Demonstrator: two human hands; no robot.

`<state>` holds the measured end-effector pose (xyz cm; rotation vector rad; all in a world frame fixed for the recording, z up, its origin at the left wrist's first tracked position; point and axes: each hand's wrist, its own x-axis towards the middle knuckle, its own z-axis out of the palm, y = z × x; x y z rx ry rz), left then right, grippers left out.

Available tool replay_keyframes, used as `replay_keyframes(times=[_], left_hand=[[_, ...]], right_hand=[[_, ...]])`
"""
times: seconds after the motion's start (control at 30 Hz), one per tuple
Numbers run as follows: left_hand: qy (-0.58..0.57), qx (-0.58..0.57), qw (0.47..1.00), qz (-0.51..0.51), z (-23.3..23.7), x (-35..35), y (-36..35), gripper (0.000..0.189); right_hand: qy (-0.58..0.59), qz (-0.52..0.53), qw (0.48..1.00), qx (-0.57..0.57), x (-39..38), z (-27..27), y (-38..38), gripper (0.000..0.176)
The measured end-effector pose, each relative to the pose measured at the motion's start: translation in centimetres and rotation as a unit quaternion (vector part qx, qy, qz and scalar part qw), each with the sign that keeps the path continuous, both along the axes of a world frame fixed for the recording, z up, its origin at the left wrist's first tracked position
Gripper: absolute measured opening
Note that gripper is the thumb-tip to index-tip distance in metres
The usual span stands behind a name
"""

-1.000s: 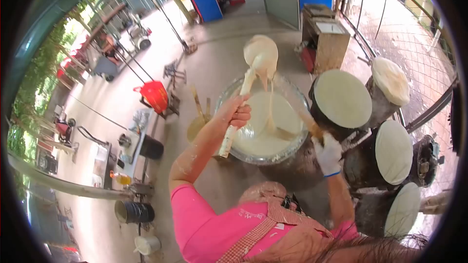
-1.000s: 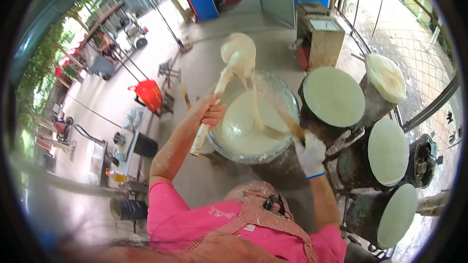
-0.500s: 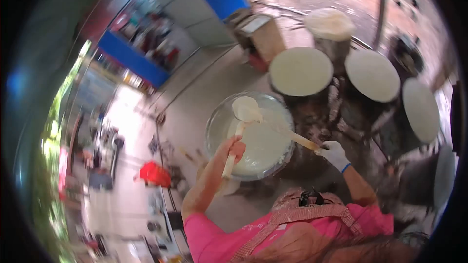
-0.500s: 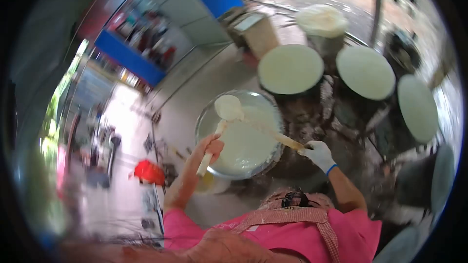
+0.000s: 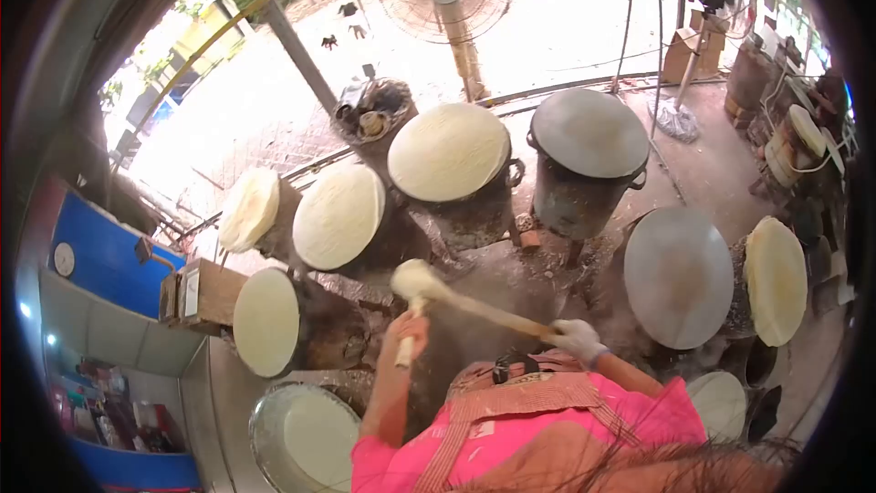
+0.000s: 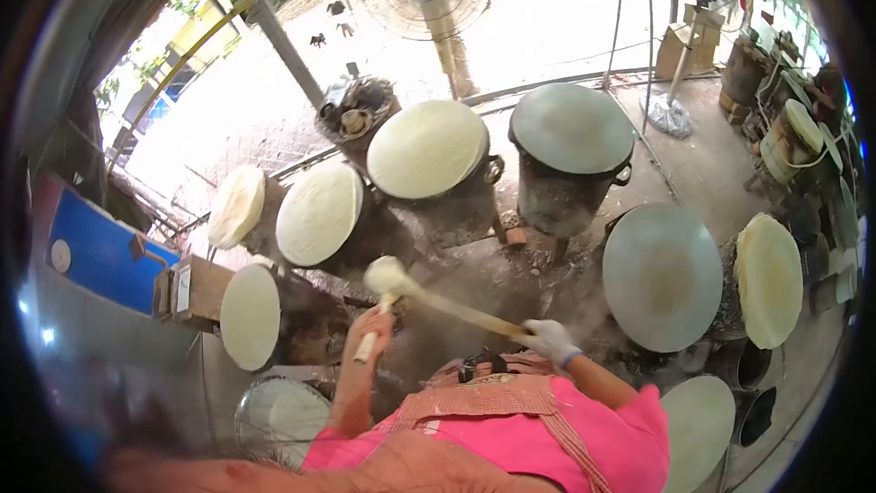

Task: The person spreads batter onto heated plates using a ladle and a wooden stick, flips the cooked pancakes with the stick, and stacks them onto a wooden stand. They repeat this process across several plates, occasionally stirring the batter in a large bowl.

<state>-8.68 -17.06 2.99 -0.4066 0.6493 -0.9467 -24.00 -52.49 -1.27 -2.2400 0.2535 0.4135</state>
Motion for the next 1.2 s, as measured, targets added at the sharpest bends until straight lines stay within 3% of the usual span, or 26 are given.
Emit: replay_keyframes(times=[0.03, 0.07, 0.13, 0.17, 0.27, 0.33, 0.37, 0.43, 0.47, 0.53, 0.57, 0.63, 0.67, 0.7, 0.77, 0.8, 0.83, 0.9, 0.93, 0.97, 1.0, 1.03, 1.07, 1.1, 1.17, 1.2], left_hand=[[0.010, -0.035, 0.999, -0.029, -0.6, 1.6, -4.7, 0.030], [-0.016, -0.057, 0.997, -0.056, -1.2, 3.1, -9.0, 0.029], [-0.062, -0.081, 0.986, -0.129, -0.7, 6.7, -17.6, 0.028], [-0.080, -0.082, 0.979, -0.171, 0.1, 8.5, -21.4, 0.029], [-0.120, -0.029, 0.956, -0.268, 3.4, 14.3, -31.5, 0.030], [-0.327, 0.044, 0.879, -0.343, 3.2, 19.7, -37.9, 0.027], [-0.438, 0.149, 0.822, -0.332, 2.9, 21.9, -41.2, 0.008], [-0.547, 0.326, 0.700, -0.324, 2.6, 24.9, -47.4, 0.007], [-0.562, 0.320, 0.689, -0.328, 2.4, 25.4, -50.1, 0.007], [-0.645, 0.415, 0.595, -0.240, 0.9, 26.0, -54.2, 0.015], [-0.656, 0.406, 0.586, -0.247, -1.6, 28.0, -57.1, 0.015], [-0.687, 0.385, 0.558, -0.263, -8.8, 32.2, -60.6, 0.046], [-0.806, 0.454, 0.333, -0.184, -7.1, 31.5, -60.0, 0.040], [-0.814, 0.440, 0.334, -0.180, -8.7, 33.3, -61.4, 0.040], [-0.829, 0.556, 0.009, 0.055, -16.4, 35.5, -62.0, 0.057], [-0.832, 0.553, 0.014, 0.049, -15.3, 35.5, -61.4, 0.057], [-0.832, 0.553, -0.003, -0.042, -12.1, 34.9, -60.3, 0.061], [-0.825, 0.545, -0.013, -0.146, -8.6, 34.0, -59.5, 0.065], [-0.822, 0.550, 0.004, -0.147, -7.7, 34.2, -59.6, 0.065], [-0.818, 0.556, 0.017, -0.146, -6.8, 34.7, -59.9, 0.065], [-0.818, 0.556, 0.010, -0.150, -5.8, 35.5, -60.1, 0.065], [-0.801, 0.582, 0.075, -0.122, -4.4, 36.7, -60.6, 0.065], [-0.781, 0.603, 0.137, -0.089, -3.0, 37.9, -60.6, 0.066], [-0.784, 0.601, 0.125, -0.092, -1.6, 38.7, -59.1, 0.066], [-0.836, 0.512, 0.194, 0.032, 0.3, 39.6, -55.3, 0.068], [-0.856, 0.483, 0.180, 0.031, -0.3, 39.8, -53.2, 0.068]], right_hand=[[-0.005, -0.106, 0.994, 0.025, -2.3, 3.2, -2.3, 0.036], [-0.077, -0.107, 0.988, -0.077, -4.7, -0.4, -6.1, 0.032], [-0.136, -0.187, 0.948, -0.220, -7.3, -0.3, -11.2, 0.028], [-0.083, -0.249, 0.934, -0.243, -7.9, 0.2, -13.3, 0.033], [-0.033, -0.423, 0.875, -0.233, -5.7, 4.5, -17.6, 0.031], [-0.116, -0.540, 0.831, -0.067, -3.1, 5.7, -20.4, 0.030], [-0.133, -0.550, 0.822, -0.067, -1.2, 6.5, -21.3, 0.030], [-0.230, -0.502, 0.830, -0.074, 2.6, 8.0, -21.8, 0.029], [-0.242, -0.514, 0.819, -0.074, 4.8, 8.0, -22.1, 0.029], [-0.292, -0.415, 0.841, -0.190, 10.0, 6.2, -23.4, 0.027], [-0.295, -0.430, 0.832, -0.191, 11.9, 4.9, -24.5, 0.027], [-0.166, -0.419, 0.850, -0.273, 15.0, 0.8, -25.5, 0.027], [-0.175, -0.403, 0.832, -0.339, 15.4, -2.5, -27.0, 0.029], [-0.176, -0.413, 0.822, -0.349, 16.1, -1.7, -28.1, 0.029], [-0.137, -0.521, 0.833, -0.125, 14.6, 0.0, -26.9, 0.028], [-0.135, -0.580, 0.803, -0.003, 14.8, 2.1, -26.0, 0.026], [-0.131, -0.581, 0.803, -0.007, 17.1, 2.3, -25.6, 0.026], [-0.226, -0.696, 0.657, 0.180, 21.0, 0.3, -25.0, 0.021], [-0.342, -0.565, 0.746, -0.083, 22.7, -5.0, -27.0, 0.022], [-0.336, -0.568, 0.747, -0.081, 22.5, -4.6, -27.0, 0.022], [-0.223, -0.539, 0.786, -0.202, 22.8, -3.3, -27.2, 0.025], [-0.110, -0.496, 0.802, -0.313, 23.6, -2.1, -27.4, 0.028], [-0.076, -0.512, 0.818, -0.250, 23.5, -2.2, -28.2, 0.028], [-0.076, -0.519, 0.817, -0.238, 25.1, -2.1, -27.6, 0.028], [-0.201, -0.636, 0.741, 0.074, 26.8, -1.7, -26.4, 0.027], [-0.221, -0.627, 0.747, 0.016, 29.2, -5.8, -26.9, 0.026]])
